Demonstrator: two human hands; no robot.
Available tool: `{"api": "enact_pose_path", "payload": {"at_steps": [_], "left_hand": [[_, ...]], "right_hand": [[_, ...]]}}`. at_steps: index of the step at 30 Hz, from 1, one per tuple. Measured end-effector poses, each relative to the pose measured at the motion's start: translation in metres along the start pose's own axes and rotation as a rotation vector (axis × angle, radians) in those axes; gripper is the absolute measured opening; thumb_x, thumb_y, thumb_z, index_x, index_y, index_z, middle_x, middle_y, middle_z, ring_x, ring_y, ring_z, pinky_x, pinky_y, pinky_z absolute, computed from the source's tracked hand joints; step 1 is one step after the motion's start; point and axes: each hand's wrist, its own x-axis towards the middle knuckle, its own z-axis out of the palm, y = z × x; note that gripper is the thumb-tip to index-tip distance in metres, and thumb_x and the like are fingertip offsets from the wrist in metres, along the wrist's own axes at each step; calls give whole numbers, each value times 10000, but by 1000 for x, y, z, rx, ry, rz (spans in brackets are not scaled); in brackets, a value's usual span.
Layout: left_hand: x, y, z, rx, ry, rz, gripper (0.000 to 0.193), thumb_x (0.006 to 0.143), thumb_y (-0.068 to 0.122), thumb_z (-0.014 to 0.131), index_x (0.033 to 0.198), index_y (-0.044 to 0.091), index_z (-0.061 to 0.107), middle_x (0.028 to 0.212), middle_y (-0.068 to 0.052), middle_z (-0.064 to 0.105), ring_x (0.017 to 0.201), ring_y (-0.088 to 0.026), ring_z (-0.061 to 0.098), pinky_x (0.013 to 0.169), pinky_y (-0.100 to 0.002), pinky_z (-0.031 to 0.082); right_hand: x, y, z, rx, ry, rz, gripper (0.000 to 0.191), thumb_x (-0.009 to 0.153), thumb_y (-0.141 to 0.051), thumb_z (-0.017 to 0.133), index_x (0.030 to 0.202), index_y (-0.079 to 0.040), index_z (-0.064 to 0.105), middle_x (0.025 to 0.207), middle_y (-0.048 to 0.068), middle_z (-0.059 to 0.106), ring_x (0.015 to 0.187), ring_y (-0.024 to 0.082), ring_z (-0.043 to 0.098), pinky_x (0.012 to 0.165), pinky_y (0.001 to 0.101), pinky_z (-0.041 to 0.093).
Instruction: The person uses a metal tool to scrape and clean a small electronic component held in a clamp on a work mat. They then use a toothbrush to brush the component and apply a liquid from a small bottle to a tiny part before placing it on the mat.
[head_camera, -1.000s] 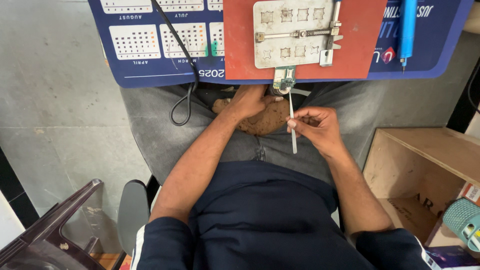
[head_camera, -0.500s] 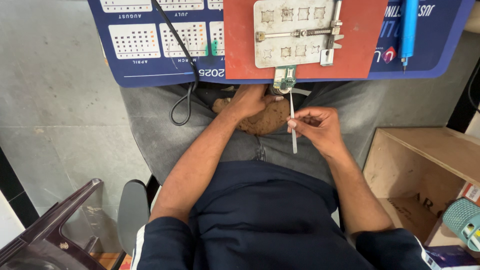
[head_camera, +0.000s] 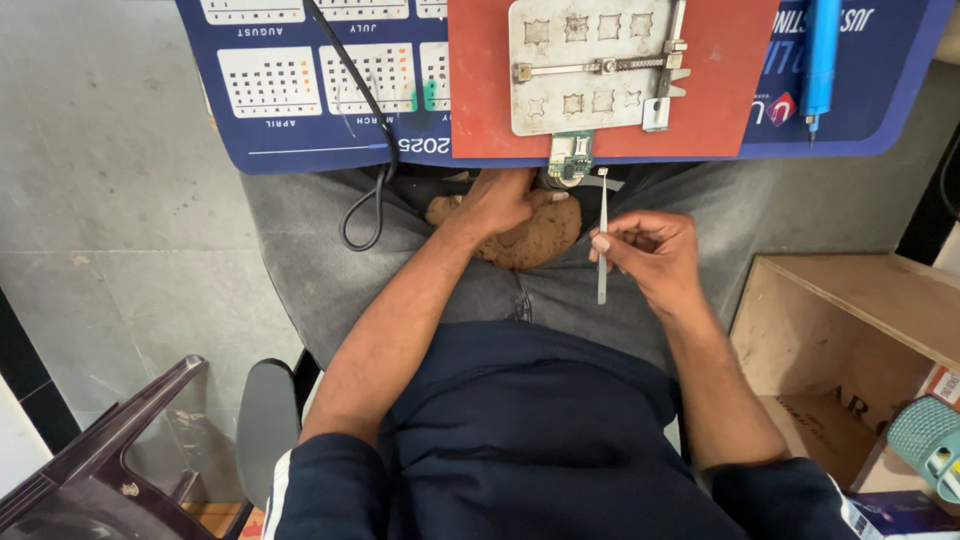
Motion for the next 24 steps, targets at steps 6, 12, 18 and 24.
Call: {"api": "enact_pose_path", "payload": {"at_steps": [6, 12, 18, 24], "left_hand": [[1, 2, 0, -12, -50, -58, 638, 833, 307, 858, 1303, -16, 574, 1214, -227, 676, 1161, -384, 650, 959, -466, 504], [0, 0, 0, 13, -15, -15, 672, 824, 303, 862, 1322, -36, 564, 1277, -255, 635, 1223, -418, 590, 986, -489, 472], [0, -1, 2, 5, -51, -67, 680, 837, 326, 843, 1341, -29, 555, 1303, -251, 623, 1253, -415, 581, 1012, -492, 462], [-1, -1, 1, 19, -18, -17, 701, 834, 324, 858, 1351, -36, 550, 1329, -269, 605, 1283, -438, 546, 1036, -502, 444]], "right_hand": [[-2, -10, 5, -35, 46, -51, 60, 938, 4, 759, 985, 37, 741, 854, 108, 753, 743, 114, 722, 620, 221, 561], [-8, -29, 18, -599, 268, -346, 117, 878, 5, 851, 950, 23, 761, 831, 111, 729, 636, 116, 623, 562, 239, 446], [-13, -50, 29, -840, 340, -736, 179, 869, 35, 881, 960, -12, 734, 966, 104, 725, 849, 224, 676, 712, 313, 508], [-19, -63, 36, -953, 386, -856, 214, 802, 68, 902, 941, 3, 753, 951, 86, 699, 827, 237, 629, 719, 347, 484]]}}
